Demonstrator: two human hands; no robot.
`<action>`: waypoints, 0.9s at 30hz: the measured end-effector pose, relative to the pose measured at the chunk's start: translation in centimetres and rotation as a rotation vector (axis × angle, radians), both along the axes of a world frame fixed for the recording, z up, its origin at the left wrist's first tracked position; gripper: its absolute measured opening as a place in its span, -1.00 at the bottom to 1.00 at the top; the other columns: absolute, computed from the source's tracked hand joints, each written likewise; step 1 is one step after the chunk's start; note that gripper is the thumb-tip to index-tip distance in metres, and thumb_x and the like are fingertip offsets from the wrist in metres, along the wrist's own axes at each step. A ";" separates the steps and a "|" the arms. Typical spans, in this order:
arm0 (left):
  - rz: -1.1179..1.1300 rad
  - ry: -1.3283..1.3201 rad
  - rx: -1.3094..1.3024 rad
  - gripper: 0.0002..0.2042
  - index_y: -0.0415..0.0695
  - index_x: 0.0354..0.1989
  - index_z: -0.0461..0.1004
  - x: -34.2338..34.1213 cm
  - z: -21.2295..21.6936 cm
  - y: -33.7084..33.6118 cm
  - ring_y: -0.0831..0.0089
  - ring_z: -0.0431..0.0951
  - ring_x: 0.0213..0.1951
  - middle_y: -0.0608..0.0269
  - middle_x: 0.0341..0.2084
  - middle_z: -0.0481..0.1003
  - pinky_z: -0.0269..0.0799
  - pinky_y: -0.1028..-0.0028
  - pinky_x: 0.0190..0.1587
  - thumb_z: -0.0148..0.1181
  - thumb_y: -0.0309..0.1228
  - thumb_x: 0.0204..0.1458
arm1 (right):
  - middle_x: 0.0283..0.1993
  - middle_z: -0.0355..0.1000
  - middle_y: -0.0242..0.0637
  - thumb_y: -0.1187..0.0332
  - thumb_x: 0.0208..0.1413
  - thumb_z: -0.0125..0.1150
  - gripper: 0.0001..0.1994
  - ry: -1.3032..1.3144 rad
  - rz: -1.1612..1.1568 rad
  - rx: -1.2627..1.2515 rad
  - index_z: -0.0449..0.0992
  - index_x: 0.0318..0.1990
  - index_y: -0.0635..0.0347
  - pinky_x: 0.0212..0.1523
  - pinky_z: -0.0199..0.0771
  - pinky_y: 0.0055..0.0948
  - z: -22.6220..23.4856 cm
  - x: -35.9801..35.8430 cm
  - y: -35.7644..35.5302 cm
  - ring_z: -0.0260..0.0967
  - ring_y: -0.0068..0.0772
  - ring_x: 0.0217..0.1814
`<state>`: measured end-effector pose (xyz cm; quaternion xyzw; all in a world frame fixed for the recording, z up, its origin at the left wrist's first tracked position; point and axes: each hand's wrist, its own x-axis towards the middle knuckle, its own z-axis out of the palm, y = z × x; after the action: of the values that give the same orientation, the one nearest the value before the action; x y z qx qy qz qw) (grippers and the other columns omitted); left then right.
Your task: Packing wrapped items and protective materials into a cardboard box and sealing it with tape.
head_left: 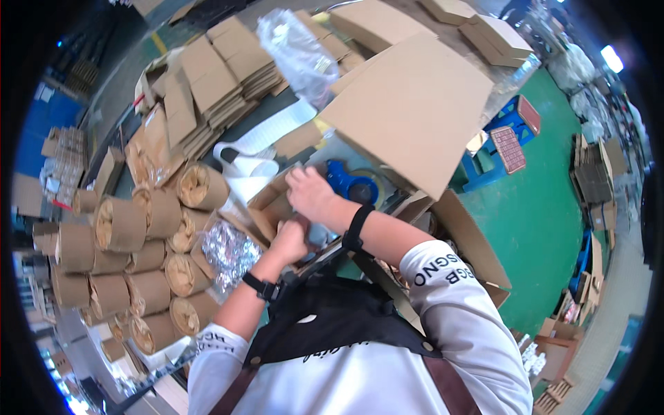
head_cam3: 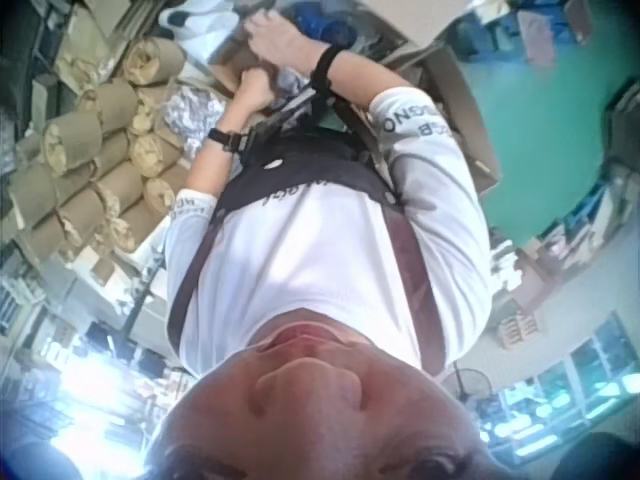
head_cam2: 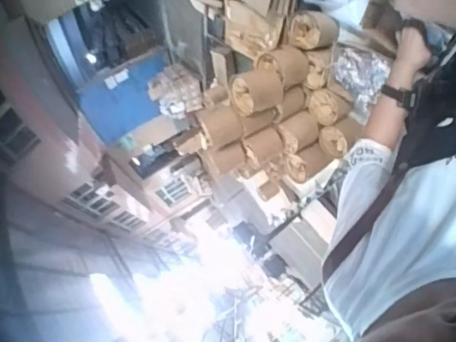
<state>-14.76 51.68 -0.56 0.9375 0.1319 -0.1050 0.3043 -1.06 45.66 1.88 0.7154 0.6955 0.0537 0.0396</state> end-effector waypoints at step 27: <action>0.136 0.297 -1.166 -0.49 -0.25 0.05 0.33 7.1 5.3 -18.4 0.42 0.54 -0.20 0.23 -0.23 0.52 0.46 0.45 -0.18 0.31 -0.30 -0.06 | -0.06 0.49 -0.07 0.10 -0.17 0.42 -0.37 0.906 -1.872 0.336 0.43 0.04 0.30 -0.05 0.49 -0.30 -19.7 -1.7 -56.9 0.47 -0.16 -0.04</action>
<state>-7.68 33.25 4.69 0.5809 0.1533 -0.2702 0.7524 -2.78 -11.26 -17.83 0.9166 -0.2011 -0.1748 -0.2981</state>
